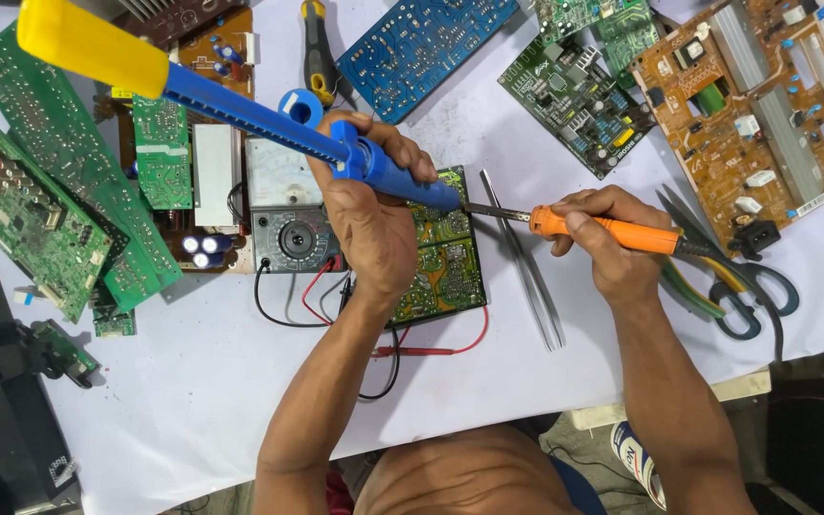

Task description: The person uses a soldering iron and a desoldering pump to remove solder from a green circuit board. They then use tweezers to adjust components on the board. The workspace contains multiple circuit boards, a multimeter, and various tools.

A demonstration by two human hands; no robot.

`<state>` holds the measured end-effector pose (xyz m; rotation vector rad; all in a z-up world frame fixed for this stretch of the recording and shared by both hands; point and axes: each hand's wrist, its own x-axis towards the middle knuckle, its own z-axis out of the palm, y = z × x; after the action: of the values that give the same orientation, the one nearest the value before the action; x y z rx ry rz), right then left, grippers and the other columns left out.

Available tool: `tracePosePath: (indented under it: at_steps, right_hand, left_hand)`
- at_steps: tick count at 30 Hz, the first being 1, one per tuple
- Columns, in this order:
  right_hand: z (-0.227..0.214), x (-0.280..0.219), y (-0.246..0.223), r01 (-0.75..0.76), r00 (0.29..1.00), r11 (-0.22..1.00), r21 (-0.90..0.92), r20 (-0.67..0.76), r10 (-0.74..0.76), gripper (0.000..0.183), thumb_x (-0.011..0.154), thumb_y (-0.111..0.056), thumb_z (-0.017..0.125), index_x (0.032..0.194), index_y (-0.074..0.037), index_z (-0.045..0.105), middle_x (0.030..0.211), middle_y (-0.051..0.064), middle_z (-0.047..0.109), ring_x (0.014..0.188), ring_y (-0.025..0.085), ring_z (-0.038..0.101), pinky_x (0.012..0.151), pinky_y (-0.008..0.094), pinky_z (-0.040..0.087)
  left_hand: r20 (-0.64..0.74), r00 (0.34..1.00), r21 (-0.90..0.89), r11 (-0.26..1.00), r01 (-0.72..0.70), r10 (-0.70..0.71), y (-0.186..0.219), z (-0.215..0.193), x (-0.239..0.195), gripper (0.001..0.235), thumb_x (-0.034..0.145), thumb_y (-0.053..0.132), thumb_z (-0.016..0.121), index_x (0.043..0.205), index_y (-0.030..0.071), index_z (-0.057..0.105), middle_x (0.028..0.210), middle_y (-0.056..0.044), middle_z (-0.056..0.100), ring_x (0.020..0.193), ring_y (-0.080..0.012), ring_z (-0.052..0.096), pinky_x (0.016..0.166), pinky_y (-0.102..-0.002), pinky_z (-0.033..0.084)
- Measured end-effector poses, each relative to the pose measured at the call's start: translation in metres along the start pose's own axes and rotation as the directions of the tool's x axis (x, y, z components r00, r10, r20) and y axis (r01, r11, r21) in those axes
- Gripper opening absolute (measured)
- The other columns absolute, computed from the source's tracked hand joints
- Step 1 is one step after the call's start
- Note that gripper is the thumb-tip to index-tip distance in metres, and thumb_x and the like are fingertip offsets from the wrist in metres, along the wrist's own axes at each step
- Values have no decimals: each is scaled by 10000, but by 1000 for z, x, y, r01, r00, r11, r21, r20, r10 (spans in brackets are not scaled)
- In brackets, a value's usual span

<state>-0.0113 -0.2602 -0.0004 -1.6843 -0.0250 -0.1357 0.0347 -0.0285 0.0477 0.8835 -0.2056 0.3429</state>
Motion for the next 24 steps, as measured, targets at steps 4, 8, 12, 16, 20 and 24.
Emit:
tracePosePath:
  at_steps: [4,8,12,16,20,24]
  right_hand:
    - [-1,-1,-1,-22,1000,999,31,-14,22,232,970,-155,639,1011,71,678,985,263,718,580,313,686,573,299,581]
    - [-26,0,-15,243,929,957,160,-321,-182,346,1028,-376,642,1134,-52,577,1081,200,653,891,355,696,639,342,571]
    - [-62,-5,-40,396,835,918,37,-430,-343,650,1071,-644,594,1444,-113,571,1373,157,557,1217,301,547,1159,467,512]
    - [-49,-12,-45,384,906,919,86,-226,-358,500,1179,-555,425,1460,-149,506,1448,236,562,1257,410,638,951,380,595]
    - [6,-24,-62,228,931,941,249,226,-286,633,1080,-719,508,1326,-144,609,1244,87,708,1292,304,667,1214,522,380]
    - [40,-40,-72,222,873,935,277,372,-317,571,1148,-546,475,1414,-42,520,1413,189,608,1462,405,532,1421,685,42]
  left_hand:
    - [-4,1000,12,1000,11,-11,19,7,0,619,996,668,607,1284,147,437,1033,-67,467,888,-178,527,813,-367,531]
    - [14,987,270,951,148,-157,70,19,-6,659,932,494,723,1394,153,401,983,-61,526,794,-135,508,729,-301,476]
    - [41,729,953,247,177,-683,94,12,-21,412,921,307,710,1273,237,509,643,-18,537,522,-200,501,536,-357,414]
    - [54,425,975,-44,-217,-904,62,4,-60,406,814,202,642,1211,188,559,1005,-112,742,839,-457,677,652,-630,487]
    - [123,375,924,-31,-380,-919,43,10,-92,202,874,117,538,1074,94,520,835,-108,725,677,-432,696,532,-583,525]
    - [136,370,932,-8,-363,-919,36,29,-102,164,909,93,516,1070,78,491,807,-115,711,635,-429,698,489,-563,509]
